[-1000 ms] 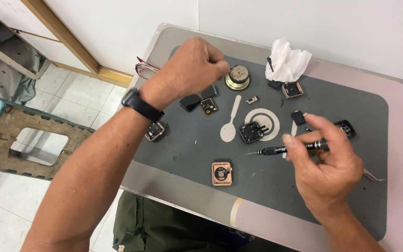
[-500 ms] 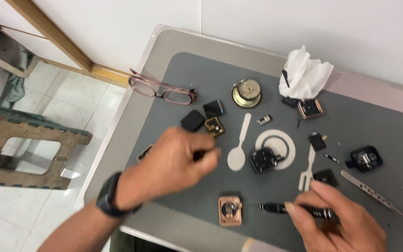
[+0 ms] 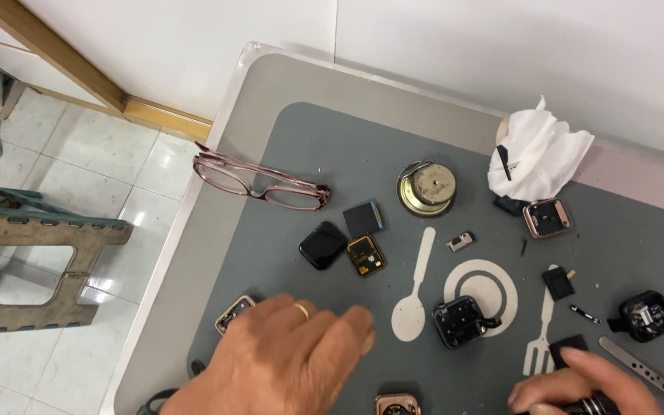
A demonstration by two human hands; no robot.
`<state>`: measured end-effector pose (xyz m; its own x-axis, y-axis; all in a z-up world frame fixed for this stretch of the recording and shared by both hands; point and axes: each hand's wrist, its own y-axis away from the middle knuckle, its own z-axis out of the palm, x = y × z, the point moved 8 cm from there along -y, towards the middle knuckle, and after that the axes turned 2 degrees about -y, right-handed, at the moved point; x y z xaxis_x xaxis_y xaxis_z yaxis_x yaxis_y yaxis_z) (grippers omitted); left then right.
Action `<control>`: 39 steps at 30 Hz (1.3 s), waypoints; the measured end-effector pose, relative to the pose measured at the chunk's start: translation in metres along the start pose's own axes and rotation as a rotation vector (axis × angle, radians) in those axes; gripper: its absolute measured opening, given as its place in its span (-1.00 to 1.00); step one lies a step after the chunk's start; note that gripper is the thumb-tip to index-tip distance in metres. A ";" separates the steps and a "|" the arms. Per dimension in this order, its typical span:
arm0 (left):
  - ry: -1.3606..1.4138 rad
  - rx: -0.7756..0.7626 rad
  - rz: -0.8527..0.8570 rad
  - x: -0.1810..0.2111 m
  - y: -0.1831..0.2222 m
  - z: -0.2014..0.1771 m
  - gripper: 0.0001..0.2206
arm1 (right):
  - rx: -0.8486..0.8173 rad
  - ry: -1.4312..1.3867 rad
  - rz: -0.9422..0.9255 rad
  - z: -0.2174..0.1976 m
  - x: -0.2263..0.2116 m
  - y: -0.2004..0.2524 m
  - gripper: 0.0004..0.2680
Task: The person uses a screwdriver to unscrew the back casing of a smartwatch. They then place the screwdriver down and pick up a small screw from the table, placing it into a small container. The person then picks up another smartwatch and uses the screwdriver to unscrew its back casing.
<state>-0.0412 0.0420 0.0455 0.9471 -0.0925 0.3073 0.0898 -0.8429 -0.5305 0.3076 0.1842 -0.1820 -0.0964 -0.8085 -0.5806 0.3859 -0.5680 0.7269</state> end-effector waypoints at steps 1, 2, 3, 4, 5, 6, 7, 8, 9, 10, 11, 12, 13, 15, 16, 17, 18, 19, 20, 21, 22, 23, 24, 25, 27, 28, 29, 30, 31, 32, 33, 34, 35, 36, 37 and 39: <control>-0.040 -0.011 0.012 0.002 0.001 0.002 -0.86 | 0.155 0.467 -0.439 0.018 -0.034 0.022 -0.33; -0.039 -0.011 0.013 0.001 0.002 0.004 -0.86 | 0.155 0.466 -0.439 0.012 -0.040 0.016 -0.33; -0.076 0.020 0.049 0.003 0.003 0.004 -0.82 | -0.085 0.395 -0.452 0.023 -0.044 0.010 -0.38; -0.115 0.049 0.086 0.006 0.004 0.004 -0.77 | -0.326 0.314 -0.443 0.034 -0.046 0.008 -0.41; -0.117 0.048 0.088 0.007 0.004 0.003 -0.77 | -0.326 0.312 -0.444 0.042 -0.050 0.010 -0.41; -0.044 0.000 0.061 0.007 0.004 0.005 -0.78 | -0.300 0.366 -0.460 0.049 -0.054 0.013 -0.42; 0.028 -0.048 0.033 0.008 0.005 0.007 -0.79 | -0.274 0.419 -0.476 0.056 -0.058 0.016 -0.44; 0.025 -0.047 0.036 0.011 0.010 0.009 -0.79 | -0.276 0.417 -0.479 0.085 -0.069 0.022 -0.44; 0.052 -0.061 0.015 0.013 0.014 0.012 -0.84 | -0.173 0.443 -0.476 0.108 -0.079 0.031 -0.45; 0.078 -0.074 -0.005 0.015 0.018 0.015 -0.87 | -0.071 0.468 -0.469 0.132 -0.086 0.043 -0.45; 0.074 -0.073 -0.001 0.023 0.023 0.015 -0.87 | 0.031 0.492 -0.458 0.132 -0.081 0.048 -0.45; 0.137 -0.056 -0.066 0.025 0.029 0.015 -0.71 | 0.130 0.516 -0.446 0.131 -0.075 0.054 -0.44; 0.200 -0.040 -0.130 0.028 0.036 0.014 -0.45 | 0.229 0.538 -0.431 0.132 -0.069 0.064 -0.44; 0.143 -0.019 -0.138 0.037 0.050 0.018 -0.67 | 0.219 0.519 -0.325 0.109 -0.069 0.056 -0.41; 0.091 -0.003 -0.150 0.041 0.058 0.019 -0.87 | 0.212 0.502 -0.212 0.096 -0.064 0.051 -0.36; 0.083 0.001 -0.148 0.045 0.065 0.016 -0.87 | 0.204 0.500 -0.217 0.099 -0.060 0.059 -0.36; 0.137 0.012 -0.220 0.043 0.073 0.014 -0.84 | 0.216 0.487 -0.301 0.101 -0.061 0.069 -0.38; 0.191 0.023 -0.291 0.042 0.081 0.012 -0.81 | 0.229 0.473 -0.385 0.103 -0.062 0.080 -0.40; 0.185 0.027 -0.289 0.045 0.086 0.012 -0.81 | 0.223 0.470 -0.389 0.112 -0.057 0.088 -0.40; 0.212 -0.025 -0.331 0.045 0.093 0.017 -0.73 | 0.303 0.435 -0.433 0.116 -0.056 0.098 -0.43; 0.239 -0.080 -0.374 0.045 0.100 0.022 -0.64 | 0.384 0.397 -0.472 0.119 -0.053 0.110 -0.47; 0.233 -0.079 -0.373 0.046 0.100 0.022 -0.64 | 0.379 0.394 -0.473 0.099 -0.044 0.106 -0.47; 0.206 -0.151 -0.318 0.052 0.100 0.027 -0.55 | 0.323 0.364 -0.571 0.084 -0.040 0.106 -0.49; 0.178 -0.224 -0.263 0.058 0.100 0.032 -0.45 | 0.265 0.332 -0.668 0.068 -0.036 0.105 -0.52; 0.125 -0.202 -0.211 0.063 0.088 0.031 -0.45 | 0.265 0.340 -0.745 0.058 -0.031 0.111 -0.54; 0.076 -0.179 -0.166 0.069 0.085 0.031 -0.45 | 0.263 0.355 -0.819 0.053 -0.029 0.118 -0.57; 0.081 -0.187 -0.170 0.068 0.080 0.034 -0.45 | 0.269 0.358 -0.810 0.036 -0.027 0.108 -0.57; 0.101 -0.154 -0.127 0.072 0.077 0.034 -0.44 | 0.139 0.251 -0.853 0.025 -0.025 0.101 -0.57; 0.121 -0.120 -0.083 0.076 0.075 0.034 -0.43 | 0.005 0.137 -0.887 0.013 -0.024 0.095 -0.56; 0.125 -0.124 -0.089 0.076 0.077 0.038 -0.43 | 0.007 0.142 -0.880 0.015 -0.023 0.096 -0.56; 0.153 -0.120 -0.100 0.075 0.078 0.042 -0.40 | 0.025 0.191 -0.879 0.017 -0.024 0.098 -0.57; 0.179 -0.112 -0.107 0.074 0.078 0.045 -0.37 | 0.042 0.237 -0.883 0.021 -0.026 0.100 -0.57; 0.180 -0.113 -0.109 0.073 0.081 0.048 -0.37 | 0.043 0.239 -0.881 0.021 -0.026 0.100 -0.57; 0.151 -0.084 -0.095 0.072 0.083 0.049 -0.35 | 0.039 0.275 -0.886 0.022 -0.026 0.101 -0.56; 0.123 -0.055 -0.081 0.072 0.086 0.050 -0.33 | 0.034 0.311 -0.890 0.024 -0.027 0.102 -0.55; 0.105 -0.026 -0.046 0.075 0.090 0.051 -0.31 | 0.046 0.316 -0.887 0.029 -0.028 0.105 -0.55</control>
<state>0.0539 -0.0133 -0.0196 0.9044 -0.1072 0.4129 0.1234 -0.8608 -0.4937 0.3244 0.1422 -0.0787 -0.0823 -0.0024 -0.9966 0.2537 -0.9671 -0.0187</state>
